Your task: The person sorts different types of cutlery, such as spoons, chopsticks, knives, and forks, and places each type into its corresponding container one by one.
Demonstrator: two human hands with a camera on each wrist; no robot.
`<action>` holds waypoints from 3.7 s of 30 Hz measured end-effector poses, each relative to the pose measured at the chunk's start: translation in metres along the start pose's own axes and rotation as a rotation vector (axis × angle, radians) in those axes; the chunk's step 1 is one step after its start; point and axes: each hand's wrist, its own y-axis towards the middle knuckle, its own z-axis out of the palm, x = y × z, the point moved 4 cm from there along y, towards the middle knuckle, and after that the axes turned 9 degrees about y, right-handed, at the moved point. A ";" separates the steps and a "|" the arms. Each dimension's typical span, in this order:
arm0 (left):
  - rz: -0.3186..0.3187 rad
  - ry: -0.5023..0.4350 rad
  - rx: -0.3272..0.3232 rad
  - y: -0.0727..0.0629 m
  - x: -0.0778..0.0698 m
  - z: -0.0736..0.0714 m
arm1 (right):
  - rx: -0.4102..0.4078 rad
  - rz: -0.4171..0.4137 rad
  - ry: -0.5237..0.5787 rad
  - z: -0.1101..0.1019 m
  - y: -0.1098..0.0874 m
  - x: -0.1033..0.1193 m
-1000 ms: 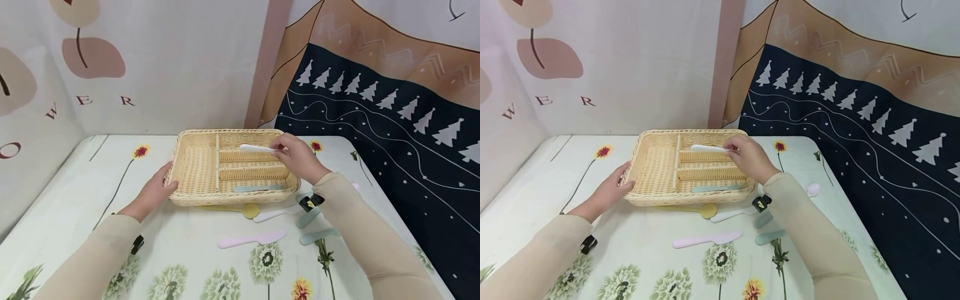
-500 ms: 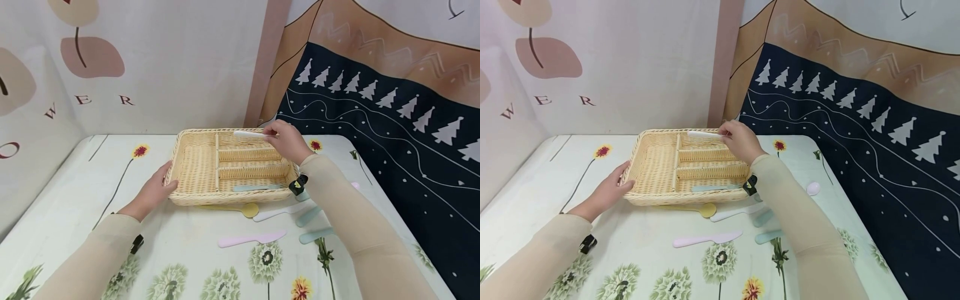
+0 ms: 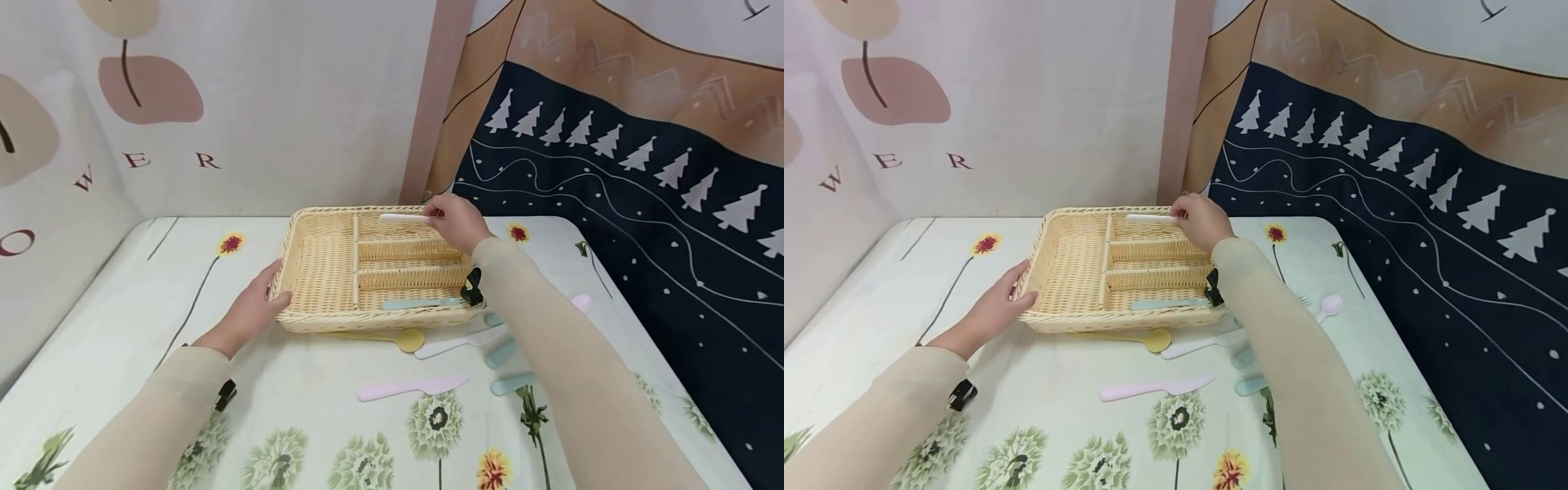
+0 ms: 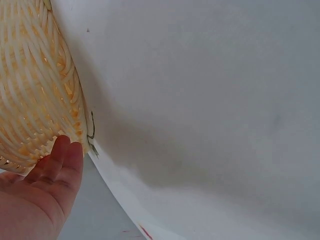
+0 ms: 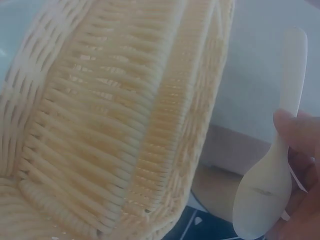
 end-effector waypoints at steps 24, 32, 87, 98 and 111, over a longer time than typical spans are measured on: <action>-0.009 -0.014 -0.014 0.000 0.001 0.000 | 0.059 0.069 -0.092 0.014 0.028 -0.017; -0.015 -0.028 -0.021 0.000 0.001 -0.001 | 0.085 0.116 -0.079 0.018 0.032 -0.021; -0.016 -0.048 -0.042 -0.003 0.002 0.000 | 0.312 0.062 -0.339 0.038 0.064 -0.048; -0.019 -0.049 -0.040 -0.003 -0.001 0.000 | 0.330 0.083 -0.307 0.038 0.061 -0.046; -0.021 -0.044 -0.039 -0.002 0.001 0.000 | 0.346 0.085 -0.274 0.035 0.061 -0.049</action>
